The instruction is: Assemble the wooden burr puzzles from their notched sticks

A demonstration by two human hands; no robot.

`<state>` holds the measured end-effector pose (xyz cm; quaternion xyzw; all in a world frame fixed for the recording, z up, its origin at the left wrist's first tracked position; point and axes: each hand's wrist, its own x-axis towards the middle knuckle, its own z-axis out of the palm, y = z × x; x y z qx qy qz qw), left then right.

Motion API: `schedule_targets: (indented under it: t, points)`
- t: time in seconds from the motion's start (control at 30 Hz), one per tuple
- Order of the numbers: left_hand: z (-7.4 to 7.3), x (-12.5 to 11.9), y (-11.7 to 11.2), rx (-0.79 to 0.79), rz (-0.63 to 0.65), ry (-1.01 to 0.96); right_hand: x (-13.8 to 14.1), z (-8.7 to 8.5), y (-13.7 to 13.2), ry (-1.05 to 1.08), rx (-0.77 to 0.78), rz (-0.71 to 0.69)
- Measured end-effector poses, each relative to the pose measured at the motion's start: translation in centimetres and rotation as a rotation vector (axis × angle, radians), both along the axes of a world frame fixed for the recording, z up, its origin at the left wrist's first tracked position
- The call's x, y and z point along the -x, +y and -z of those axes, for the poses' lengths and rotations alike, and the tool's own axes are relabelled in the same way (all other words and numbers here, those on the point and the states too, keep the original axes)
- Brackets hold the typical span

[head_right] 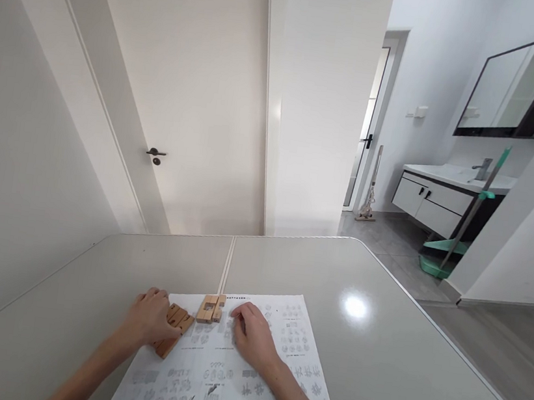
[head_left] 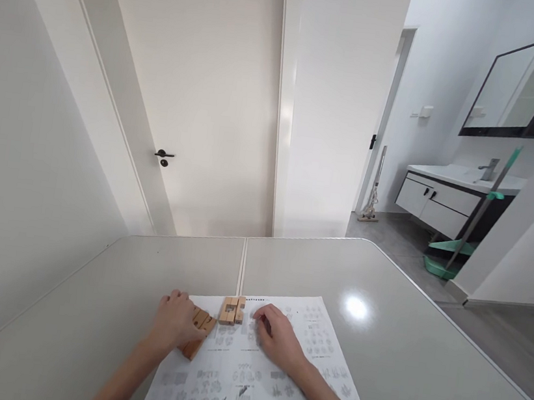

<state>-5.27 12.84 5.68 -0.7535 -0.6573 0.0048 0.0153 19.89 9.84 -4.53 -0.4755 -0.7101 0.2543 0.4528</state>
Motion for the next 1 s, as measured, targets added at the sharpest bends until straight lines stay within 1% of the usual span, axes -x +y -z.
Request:
schedule_targets:
  t: [0.07,0.17,0.3,0.43,0.63,0.83,0.93,1.0]
  points:
    - [0.0,0.2,-1.1,0.011,0.013,-0.015,0.0,0.0,0.0,0.002,-0.001,-0.004]
    - [0.0,-0.2,-2.6,0.035,0.044,-0.029,-0.1,0.0,0.0,0.001,-0.003,-0.008]
    - [0.4,-1.3,-4.3,0.040,0.101,-0.049,-0.1,0.3,0.1,-0.002,-0.008,-0.005]
    - [1.0,-2.7,-5.5,0.031,0.158,-0.106,-0.1,0.6,0.3,0.004,-0.023,-0.007]
    - [1.6,-5.4,-6.1,0.035,0.224,-0.125,-0.1,0.6,0.4,0.006,-0.023,-0.003]
    - [2.8,-8.4,-6.3,-0.021,0.310,-0.176,-0.1,0.5,0.4,0.035,-0.013,0.007]
    - [3.2,-9.0,-6.4,-0.013,0.309,-0.189,-0.2,0.4,0.4,0.046,-0.010,0.007]
    - [3.3,-8.7,-6.4,-0.013,0.294,-0.229,-0.3,0.3,0.3,0.044,-0.006,0.004]
